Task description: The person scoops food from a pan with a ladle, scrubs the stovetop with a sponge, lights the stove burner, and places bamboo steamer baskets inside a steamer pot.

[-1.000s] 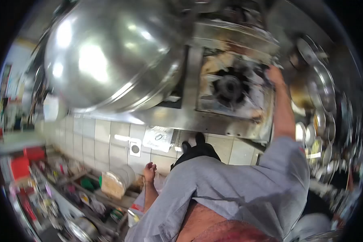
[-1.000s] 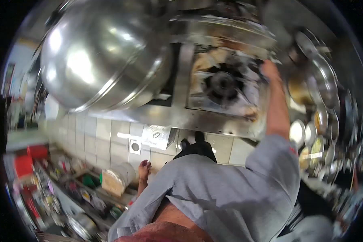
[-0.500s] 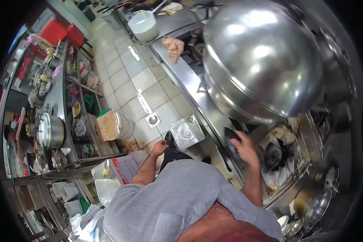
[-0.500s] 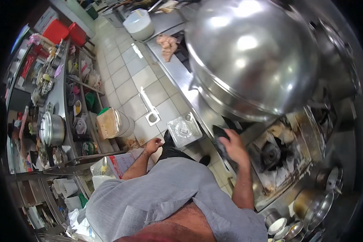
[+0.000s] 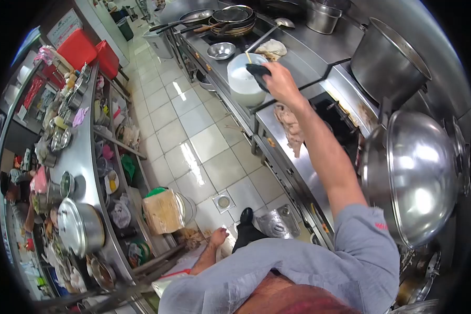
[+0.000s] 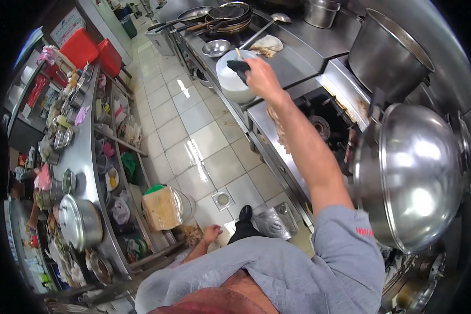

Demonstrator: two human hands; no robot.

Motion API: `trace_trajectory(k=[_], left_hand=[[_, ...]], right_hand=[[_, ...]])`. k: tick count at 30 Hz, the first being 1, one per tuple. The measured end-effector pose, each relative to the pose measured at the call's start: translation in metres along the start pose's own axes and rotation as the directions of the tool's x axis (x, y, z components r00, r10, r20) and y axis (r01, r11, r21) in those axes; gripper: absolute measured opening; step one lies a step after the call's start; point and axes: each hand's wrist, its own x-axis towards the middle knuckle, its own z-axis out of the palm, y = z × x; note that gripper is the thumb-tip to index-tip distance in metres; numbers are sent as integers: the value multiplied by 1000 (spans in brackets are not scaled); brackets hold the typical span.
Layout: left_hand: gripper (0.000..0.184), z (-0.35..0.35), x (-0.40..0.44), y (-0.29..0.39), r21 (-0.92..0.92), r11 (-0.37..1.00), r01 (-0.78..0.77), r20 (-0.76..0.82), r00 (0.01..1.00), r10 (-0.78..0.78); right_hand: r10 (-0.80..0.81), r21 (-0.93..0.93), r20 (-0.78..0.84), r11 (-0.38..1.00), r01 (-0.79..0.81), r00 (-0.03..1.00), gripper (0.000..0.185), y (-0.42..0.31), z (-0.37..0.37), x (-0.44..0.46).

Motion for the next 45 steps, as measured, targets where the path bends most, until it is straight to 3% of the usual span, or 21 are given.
trace_trajectory(k=[3, 5, 11, 13, 16, 18, 19, 20, 22, 23, 26, 29, 31, 33, 34, 36, 37, 39, 40, 42, 45], left_hand=[[37, -18, 1, -42, -3, 1000, 23, -13, 1000, -23], [37, -27, 3, -52, 47, 999, 14, -22, 1000, -13], [28, -23, 18, -80, -302, 952, 45, -108, 991, -81], [22, -38, 11, -67, -416, 896, 156, 53, 988, -147], [19, -66, 5, -20, -354, 911, 213, 41, 976, -213], [15, -62, 25, -41, -458, 866, 198, 48, 979, -199], [12, -60, 37, -59, -567, 802, 189, 48, 979, -196], [12, -62, 48, -70, -532, 828, 180, 76, 983, -165], [12, -74, 70, -77, -649, 754, 106, 121, 992, -35], [12, -83, 79, -71, -598, 795, 106, 175, 985, 0], [21, -96, 88, -52, -523, 796, 304, 228, 950, -213], [22, -104, 94, -32, -441, 866, 236, 204, 966, -160], [23, -108, 90, -15, -379, 894, 239, 227, 960, -161], [25, -106, 83, 1, -319, 917, 240, 252, 954, -162], [25, -103, 81, 5, -301, 928, 221, 268, 953, -140], [26, -93, 76, 8, -268, 944, 191, 290, 951, -110], [26, -86, 72, 9, -274, 945, 179, 301, 949, -92], [26, -69, 62, 10, -271, 949, 162, 317, 946, -71], [25, -59, 56, 10, -231, 966, 120, 289, 956, -49], [23, -41, 40, 16, -180, 981, 75, 270, 962, -24], [20, -21, 18, 40, -72, 995, 68, 431, 902, -30]], right_hand=[[110, -249, 230, 967, -50, 967, 29, 8, 44, 71], [335, -572, 497, 820, 12, 800, 25, 11, 73, 97], [438, -582, 672, 811, 60, 597, 29, 82, 152, 95], [443, -499, 748, 866, -21, 495, 33, 85, 153, 91], [382, -489, 724, 871, 37, 575, 38, 117, 173, 87], [433, -494, 751, 870, -13, 499, 36, 81, 139, 90], [433, -490, 661, 868, -84, 614, 31, 81, 136, 88], [379, -508, 731, 858, 81, 568, 25, 89, 139, 97], [466, -449, 545, 864, -227, 697, 20, 93, 135, 98], [419, -400, 501, 888, -227, 757, 19, 85, 123, 100], [370, -80, 172, 929, -362, 913, 30, 88, 104, 98], [502, 289, -92, 840, -460, 860, 37, 63, 64, 81], [588, 614, -177, 693, -378, 789, 33, 49, 42, 52], [566, 696, -339, 688, -204, 752, 32, 39, 21, 7], [648, 803, -277, 561, -199, 710, 33, 36, 13, -21], [663, 777, -292, 584, -233, 689, 33, 15, -15, -95], [748, 724, -190, 544, -424, 635, 34, -21, -53, -134], [645, 648, -338, 687, -328, 685, 35, -4, -48, -223], [715, 635, -172, 606, -479, 677, 34, -16, -72, -267], [796, 446, -160, 586, -677, 584, 32, -33, -101, -356], [878, 439, -18, 436, -785, 478, 33, -53, -156, -483]])
